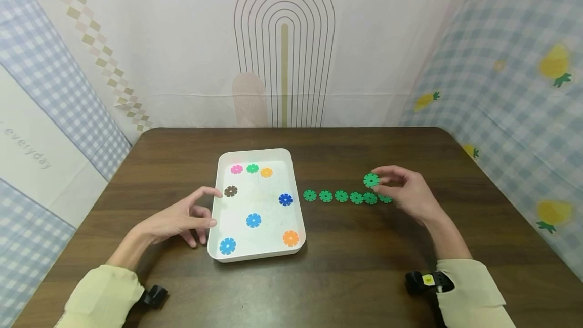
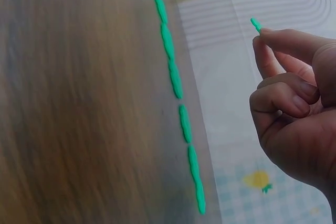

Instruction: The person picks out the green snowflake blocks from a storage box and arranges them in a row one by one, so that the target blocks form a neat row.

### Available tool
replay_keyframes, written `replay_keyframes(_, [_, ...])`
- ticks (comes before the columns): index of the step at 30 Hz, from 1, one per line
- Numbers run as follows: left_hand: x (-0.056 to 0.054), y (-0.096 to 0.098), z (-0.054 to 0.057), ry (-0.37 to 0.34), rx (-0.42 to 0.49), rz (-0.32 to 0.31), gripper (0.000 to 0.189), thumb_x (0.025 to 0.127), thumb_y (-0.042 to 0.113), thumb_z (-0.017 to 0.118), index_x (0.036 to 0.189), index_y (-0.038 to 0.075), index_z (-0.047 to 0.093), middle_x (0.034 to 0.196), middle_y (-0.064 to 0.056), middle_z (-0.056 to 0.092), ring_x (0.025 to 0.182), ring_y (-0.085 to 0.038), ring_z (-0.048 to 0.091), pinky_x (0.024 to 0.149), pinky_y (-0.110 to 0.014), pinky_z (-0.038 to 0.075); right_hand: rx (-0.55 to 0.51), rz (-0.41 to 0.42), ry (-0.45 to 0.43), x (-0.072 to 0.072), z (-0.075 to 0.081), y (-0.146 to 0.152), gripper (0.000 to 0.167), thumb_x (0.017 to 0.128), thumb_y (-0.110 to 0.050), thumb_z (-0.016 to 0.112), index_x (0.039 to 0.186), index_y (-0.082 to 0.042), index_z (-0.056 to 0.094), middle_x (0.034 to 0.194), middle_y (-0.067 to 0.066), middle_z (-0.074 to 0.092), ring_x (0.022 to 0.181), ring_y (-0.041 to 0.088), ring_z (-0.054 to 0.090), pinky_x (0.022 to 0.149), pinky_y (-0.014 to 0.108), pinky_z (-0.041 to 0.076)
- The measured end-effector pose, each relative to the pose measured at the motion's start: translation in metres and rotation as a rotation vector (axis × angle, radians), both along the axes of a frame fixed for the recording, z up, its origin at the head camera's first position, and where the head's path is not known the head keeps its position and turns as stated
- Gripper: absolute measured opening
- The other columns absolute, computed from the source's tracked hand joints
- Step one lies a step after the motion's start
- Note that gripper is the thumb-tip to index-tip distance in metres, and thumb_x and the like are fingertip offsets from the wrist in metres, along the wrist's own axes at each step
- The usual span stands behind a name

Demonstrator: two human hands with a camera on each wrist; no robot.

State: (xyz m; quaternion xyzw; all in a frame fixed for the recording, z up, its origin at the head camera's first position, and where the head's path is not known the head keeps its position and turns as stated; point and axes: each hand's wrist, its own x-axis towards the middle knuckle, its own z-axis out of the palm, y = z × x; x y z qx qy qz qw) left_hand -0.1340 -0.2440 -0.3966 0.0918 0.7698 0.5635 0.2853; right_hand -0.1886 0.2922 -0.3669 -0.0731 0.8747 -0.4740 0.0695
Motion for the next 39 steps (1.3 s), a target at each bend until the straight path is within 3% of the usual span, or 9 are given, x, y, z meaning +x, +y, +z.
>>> replay_keyframes(15, [0.0,0.001,0.001,-0.008,-0.002,0.008,0.072,0.099,0.024,0.076,0.155,0.02,0.032,0.09,-0.009,0.067,0.071,-0.024,0.073,0.057,-0.034,0.061,0.037,-0.171,-0.008,-0.005,-0.006,0.057,0.035,0.101,-0.031,0.075,0.133,-0.022,0.064,0.094,-0.027,0.069,0.068,0.012,0.054,0.056,0.032,0.049])
replay_keyframes(22, [0.0,0.001,0.001,-0.009,0.0,0.012,0.069,0.101,0.022,0.074,0.155,0.02,0.031,0.089,-0.008,0.067,0.07,-0.024,0.072,0.056,-0.034,0.06,0.114,-0.235,-0.007,-0.005,-0.015,0.08,0.036,0.099,-0.038,0.076,0.129,-0.022,0.066,0.092,-0.026,0.071,0.077,0.007,0.058,0.061,0.031,0.052])
replay_keyframes(26, [0.0,0.001,0.001,-0.008,-0.001,0.011,0.07,0.101,0.023,0.075,0.155,0.02,0.031,0.09,-0.008,0.067,0.07,-0.024,0.072,0.056,-0.034,0.06,0.153,-0.272,-0.014,-0.004,-0.022,0.09,0.035,0.101,-0.034,0.073,0.129,-0.014,0.064,0.085,-0.029,0.066,0.069,0.008,0.054,0.058,0.031,0.048])
replay_keyframes(30, [0.0,0.0,0.001,-0.008,0.0,0.007,0.072,0.1,0.026,0.076,0.155,0.019,0.031,0.09,-0.008,0.067,0.071,-0.024,0.072,0.057,-0.034,0.06,0.171,-0.303,-0.022,-0.003,-0.028,0.098,0.037,0.102,-0.03,0.07,0.13,-0.007,0.062,0.081,-0.021,0.061,0.061,0.009,0.049,0.054,0.033,0.045])
replay_keyframes(39, [-0.001,0.0,0.0,-0.012,0.004,0.011,0.071,0.1,0.025,0.076,0.155,0.02,0.031,0.09,-0.009,0.067,0.07,-0.024,0.072,0.056,-0.034,0.06,0.16,-0.317,-0.045,-0.002,-0.035,0.107,0.035,0.103,-0.029,0.069,0.13,-0.008,0.063,0.081,-0.02,0.061,0.057,0.01,0.049,0.053,0.033,0.046])
